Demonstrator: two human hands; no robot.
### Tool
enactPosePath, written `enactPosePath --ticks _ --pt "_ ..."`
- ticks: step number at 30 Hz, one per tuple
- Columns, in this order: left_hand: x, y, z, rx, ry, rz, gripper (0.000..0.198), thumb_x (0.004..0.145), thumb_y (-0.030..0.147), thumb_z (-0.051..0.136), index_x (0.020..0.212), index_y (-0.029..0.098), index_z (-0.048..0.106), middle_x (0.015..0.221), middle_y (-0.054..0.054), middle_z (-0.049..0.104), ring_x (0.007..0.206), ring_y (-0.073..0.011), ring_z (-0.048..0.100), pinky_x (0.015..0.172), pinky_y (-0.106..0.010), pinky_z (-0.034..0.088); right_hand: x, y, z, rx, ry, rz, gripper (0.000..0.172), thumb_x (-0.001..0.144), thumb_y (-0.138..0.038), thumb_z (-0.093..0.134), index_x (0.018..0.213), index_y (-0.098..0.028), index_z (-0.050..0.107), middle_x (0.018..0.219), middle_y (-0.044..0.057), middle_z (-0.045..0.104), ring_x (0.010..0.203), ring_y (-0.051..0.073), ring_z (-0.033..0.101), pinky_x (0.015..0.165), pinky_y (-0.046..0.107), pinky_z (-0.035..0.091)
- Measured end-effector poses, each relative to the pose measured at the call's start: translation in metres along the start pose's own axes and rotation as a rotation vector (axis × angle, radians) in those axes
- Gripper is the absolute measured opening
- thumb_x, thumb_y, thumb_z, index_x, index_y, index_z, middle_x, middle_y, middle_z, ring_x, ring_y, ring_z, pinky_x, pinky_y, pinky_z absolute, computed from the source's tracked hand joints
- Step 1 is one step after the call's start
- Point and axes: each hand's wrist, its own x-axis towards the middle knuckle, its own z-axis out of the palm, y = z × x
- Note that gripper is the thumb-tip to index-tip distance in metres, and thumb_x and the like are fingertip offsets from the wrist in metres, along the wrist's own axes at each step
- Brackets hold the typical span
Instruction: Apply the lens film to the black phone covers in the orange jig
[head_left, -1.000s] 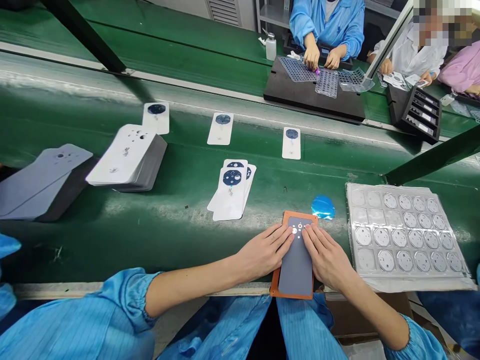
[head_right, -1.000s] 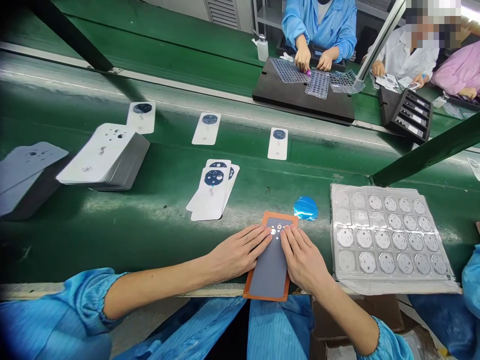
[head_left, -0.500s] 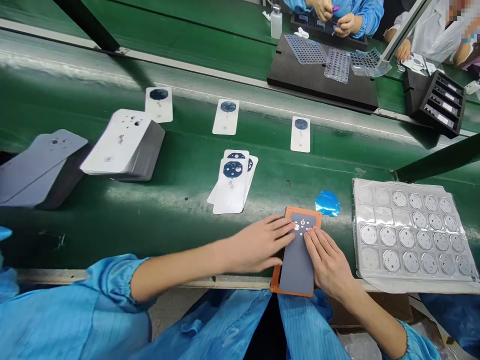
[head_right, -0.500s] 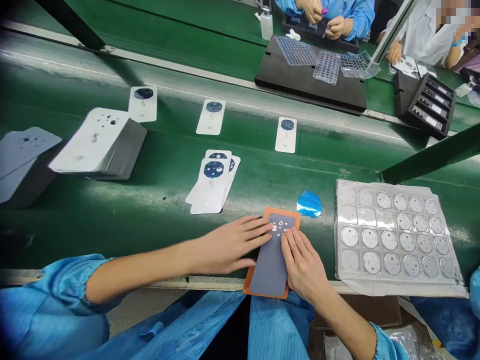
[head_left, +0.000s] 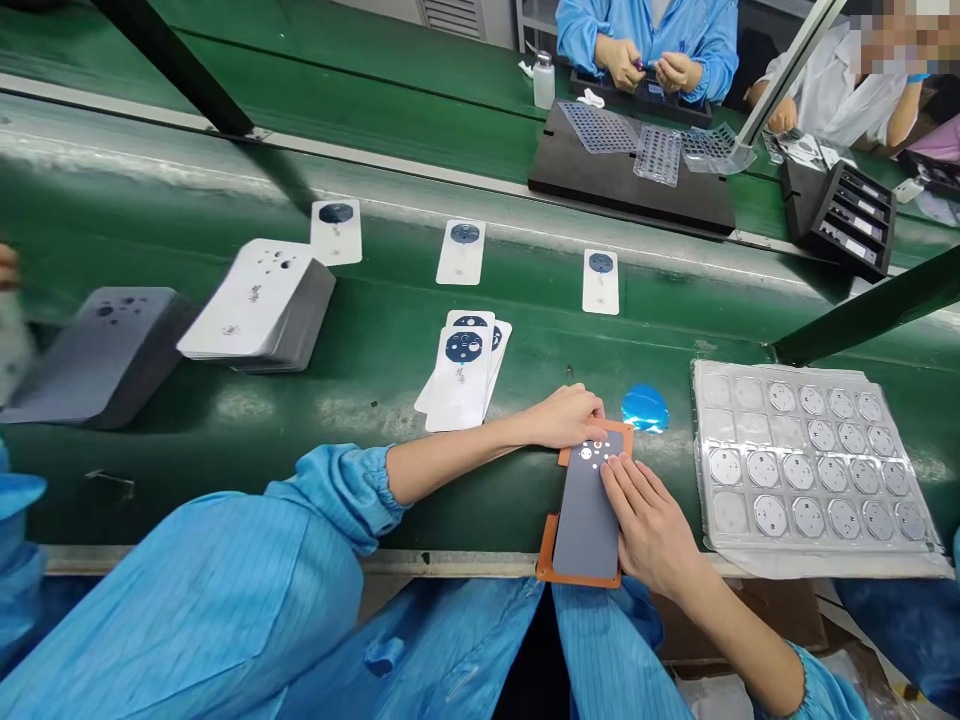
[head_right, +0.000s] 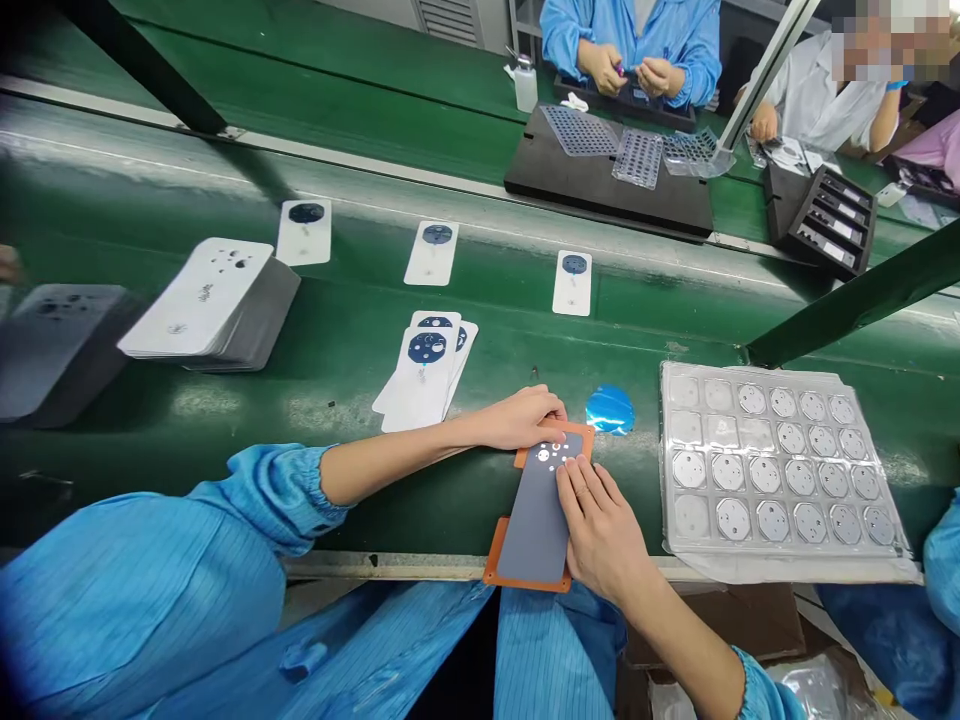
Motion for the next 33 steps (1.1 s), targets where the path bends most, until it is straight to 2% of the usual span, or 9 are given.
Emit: enactPosePath --ticks 7,12,15,18,20,22,25,29,33 --pt "-0.015 -0.001 -0.01 -0.041 -0.149 0.077 0.052 0.081 0.05 0.065 0.123 0.019 0.063 0.107 -0.009 0.064 0.104 -0.0276 0.049 0.088 -0.034 0.036 -0.003 -0.002 0.001 -0.034 -0.031 0.005 0.078 0.081 -0.015 0.049 0.154 -0.001 0.026 0.153 0.02 0.04 0.143 0.034 0.035 0.117 0.05 0.034" --pt "-0.023 0.002 -0.007 0.04 -0.153 0.04 0.05 0.08 0.045 0.067 0.123 0.018 0.061 0.103 -0.008 0.06 0.102 -0.028 0.046 0.088 -0.035 0.034 -0.003 -0.003 0.003 -0.047 -0.023 -0.025 0.069 0.082 -0.016 0.048 0.148 0.002 0.037 0.152 0.025 0.039 0.141 0.038 0.037 0.113 0.053 0.039" --pt "-0.03 -0.001 -0.005 0.061 -0.138 0.099 0.055 0.085 0.046 0.062 0.132 0.018 0.054 0.11 -0.011 0.06 0.105 -0.0284 0.048 0.091 -0.037 0.035 -0.001 0.0 0.002 -0.034 0.125 -0.111 0.057 0.085 -0.011 0.045 0.141 -0.001 0.048 0.141 0.024 0.054 0.134 0.035 0.048 0.107 0.05 0.046" --pt "-0.031 -0.006 -0.019 -0.041 -0.093 0.179 0.053 0.096 0.047 0.047 0.14 0.02 0.047 0.126 -0.013 0.058 0.116 -0.0271 0.05 0.098 -0.037 0.037 0.007 0.021 -0.011 0.111 0.34 -0.142 0.045 0.092 -0.008 0.043 0.133 -0.013 0.059 0.124 0.015 0.068 0.116 0.026 0.064 0.097 0.041 0.054" --pt "-0.026 -0.006 -0.041 -0.175 0.024 0.165 0.05 0.098 0.048 0.042 0.139 0.019 0.049 0.133 -0.013 0.057 0.122 -0.0254 0.052 0.099 -0.035 0.04 0.021 0.051 -0.027 0.293 0.473 0.043 0.03 0.095 -0.017 0.049 0.117 -0.02 0.069 0.108 0.01 0.075 0.098 0.024 0.072 0.084 0.036 0.058" --pt "-0.022 -0.003 -0.069 -0.332 0.211 0.117 0.05 0.096 0.049 0.047 0.135 0.019 0.053 0.135 -0.013 0.058 0.122 -0.0255 0.054 0.099 -0.035 0.043 0.044 0.091 -0.047 0.5 0.612 0.383 0.016 0.091 -0.032 0.062 0.095 -0.021 0.074 0.087 0.006 0.076 0.079 0.022 0.073 0.073 0.033 0.059" --pt "-0.022 0.003 -0.107 -0.586 0.475 0.124 0.05 0.091 0.053 0.055 0.128 0.019 0.059 0.128 -0.011 0.064 0.117 -0.026 0.06 0.097 -0.037 0.046 0.091 0.152 -0.067 0.926 0.795 0.745 0.034 0.083 -0.05 0.07 0.09 -0.017 0.069 0.082 0.005 0.074 0.076 0.021 0.071 0.072 0.033 0.06" --pt "-0.038 -0.001 -0.134 -0.782 0.689 0.144 0.048 0.085 0.054 0.063 0.118 0.019 0.065 0.113 -0.011 0.072 0.107 -0.0252 0.066 0.093 -0.039 0.051 0.141 0.196 -0.055 1.035 0.595 0.917 0.038 0.078 -0.054 0.071 0.085 -0.017 0.064 0.08 0.008 0.071 0.074 0.02 0.071 0.07 0.033 0.06" --pt "-0.059 -0.013 -0.147 -0.785 0.816 0.061 0.047 0.082 0.055 0.065 0.111 0.018 0.067 0.107 -0.011 0.073 0.103 -0.0259 0.067 0.095 -0.042 0.051 0.18 0.194 -0.015 0.79 0.36 1.017 0.035 0.078 -0.045 0.076 0.092 -0.015 0.066 0.089 0.011 0.071 0.089 0.026 0.069 0.079 0.038 0.058"
